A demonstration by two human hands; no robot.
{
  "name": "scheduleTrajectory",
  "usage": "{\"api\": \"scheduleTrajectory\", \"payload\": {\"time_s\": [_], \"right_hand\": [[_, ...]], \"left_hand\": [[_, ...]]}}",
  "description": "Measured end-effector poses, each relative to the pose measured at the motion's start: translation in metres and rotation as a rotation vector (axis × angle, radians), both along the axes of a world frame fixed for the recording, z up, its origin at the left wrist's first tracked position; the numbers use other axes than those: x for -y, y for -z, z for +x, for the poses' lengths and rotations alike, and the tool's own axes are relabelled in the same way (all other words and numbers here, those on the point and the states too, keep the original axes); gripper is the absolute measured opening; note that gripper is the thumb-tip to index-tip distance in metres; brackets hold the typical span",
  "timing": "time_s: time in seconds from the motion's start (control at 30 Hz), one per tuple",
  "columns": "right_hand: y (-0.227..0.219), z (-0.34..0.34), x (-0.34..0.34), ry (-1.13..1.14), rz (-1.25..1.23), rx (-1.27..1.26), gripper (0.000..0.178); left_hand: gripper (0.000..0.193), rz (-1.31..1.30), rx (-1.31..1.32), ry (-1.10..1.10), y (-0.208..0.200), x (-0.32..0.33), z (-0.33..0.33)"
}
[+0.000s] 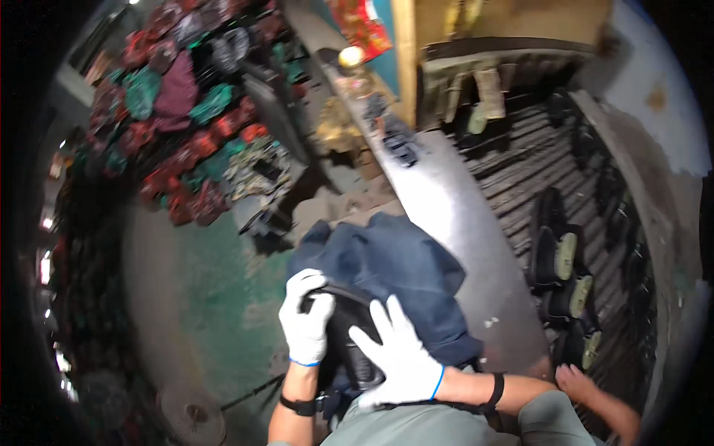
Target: The person wipes the exterior of black shoes using a dark cloth. They handle each shoe individually, turning it to clean different sides, and place the shoes back on a nearby rack after cleaning.
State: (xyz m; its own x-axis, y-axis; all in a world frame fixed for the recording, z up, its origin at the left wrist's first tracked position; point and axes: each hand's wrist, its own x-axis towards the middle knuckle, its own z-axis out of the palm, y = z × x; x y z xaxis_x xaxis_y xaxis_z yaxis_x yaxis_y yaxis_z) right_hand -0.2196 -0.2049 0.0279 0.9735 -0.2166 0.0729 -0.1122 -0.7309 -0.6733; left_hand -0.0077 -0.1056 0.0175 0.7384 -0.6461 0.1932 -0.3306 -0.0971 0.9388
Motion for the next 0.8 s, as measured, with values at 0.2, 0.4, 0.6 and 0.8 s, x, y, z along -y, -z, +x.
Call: {"api": "scheduleTrajectory", "payload": {"time_s": [0.2, 0.4, 0.6, 0.8], "right_hand": [[0.007, -0.027, 0.017, 0.205, 0.492, 0.051, 0.134], [0.058, -0.074, 0.136, 0.534, 1.439, 0.589, 0.110], [0.105, -0.114, 0.360, 1.063, 1.051, 0.387, 0.070], [0.123, -0.034, 0.473, 1.089, 0.539, 0.566, 0.084]], "left_hand": [[0.027, 0.183, 0.142, 0.020, -0.010, 0.066, -0.009], [0.053, 0.095, -0.183, 0.406, -0.031, 0.099, -0.017], [0.038, 0.238, -0.419, 0.449, -0.010, 0.065, -0.009], [0.032, 0.289, -0.475, 0.324, -0.008, 0.054, 0.012]]}}
